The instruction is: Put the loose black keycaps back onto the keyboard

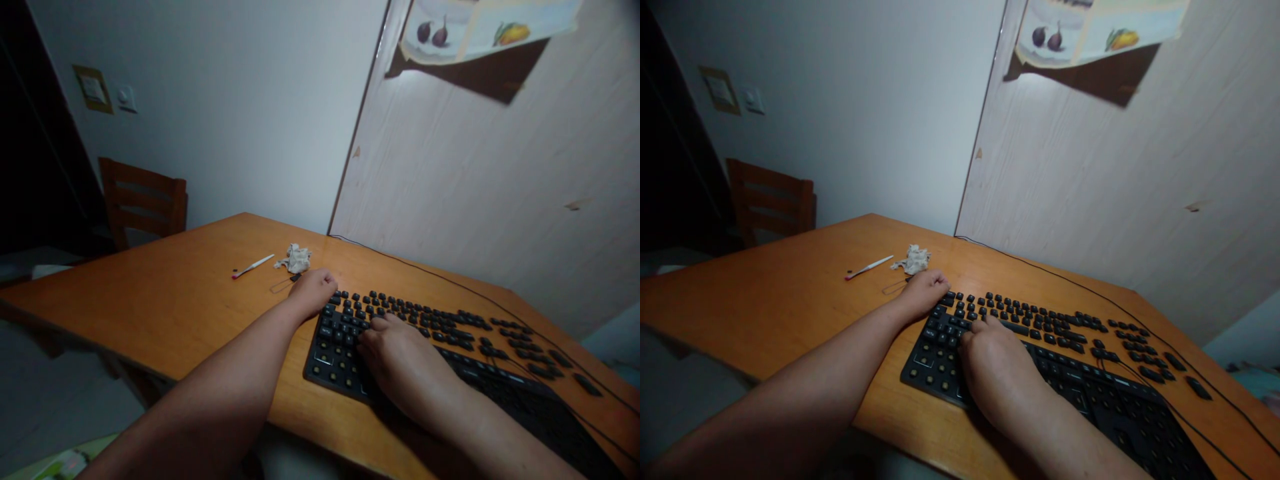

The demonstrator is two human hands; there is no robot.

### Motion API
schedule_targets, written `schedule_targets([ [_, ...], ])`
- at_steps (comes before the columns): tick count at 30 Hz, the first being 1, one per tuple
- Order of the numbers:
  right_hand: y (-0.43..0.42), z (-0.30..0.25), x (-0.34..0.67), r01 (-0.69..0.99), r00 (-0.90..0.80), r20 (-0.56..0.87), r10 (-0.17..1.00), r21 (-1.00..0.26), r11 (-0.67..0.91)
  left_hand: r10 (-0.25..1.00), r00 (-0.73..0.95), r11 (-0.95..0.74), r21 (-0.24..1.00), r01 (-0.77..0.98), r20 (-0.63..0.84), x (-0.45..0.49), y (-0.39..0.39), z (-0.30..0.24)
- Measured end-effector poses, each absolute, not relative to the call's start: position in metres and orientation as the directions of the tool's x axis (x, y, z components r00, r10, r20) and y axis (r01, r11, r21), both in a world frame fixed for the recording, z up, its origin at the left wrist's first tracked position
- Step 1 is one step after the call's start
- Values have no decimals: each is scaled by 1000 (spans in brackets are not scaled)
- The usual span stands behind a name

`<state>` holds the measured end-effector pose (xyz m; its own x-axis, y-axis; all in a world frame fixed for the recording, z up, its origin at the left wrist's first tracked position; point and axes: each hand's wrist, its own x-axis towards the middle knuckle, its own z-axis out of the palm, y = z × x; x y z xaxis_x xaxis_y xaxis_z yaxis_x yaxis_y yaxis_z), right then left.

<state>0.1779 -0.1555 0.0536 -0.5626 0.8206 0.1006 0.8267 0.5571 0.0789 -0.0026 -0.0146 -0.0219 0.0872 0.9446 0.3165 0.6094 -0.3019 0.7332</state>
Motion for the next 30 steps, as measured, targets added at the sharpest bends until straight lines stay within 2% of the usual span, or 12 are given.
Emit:
schedule_targets([
  [8,-167,54,180,802,-589,46,807,162,576,947,83,-291,720,630,310,-3,-18,-19],
  [14,-164,49,174,770,-570,-95,816,285,570,949,85,-287,727,624,302,-4,-16,-21],
  [20,-160,51,176,778,-590,-46,806,233,583,938,86,-315,727,611,335,-4,-16,-22],
  [30,-158,50,174,749,-596,-101,797,288,596,942,81,-302,721,624,325,-3,-15,-23],
])
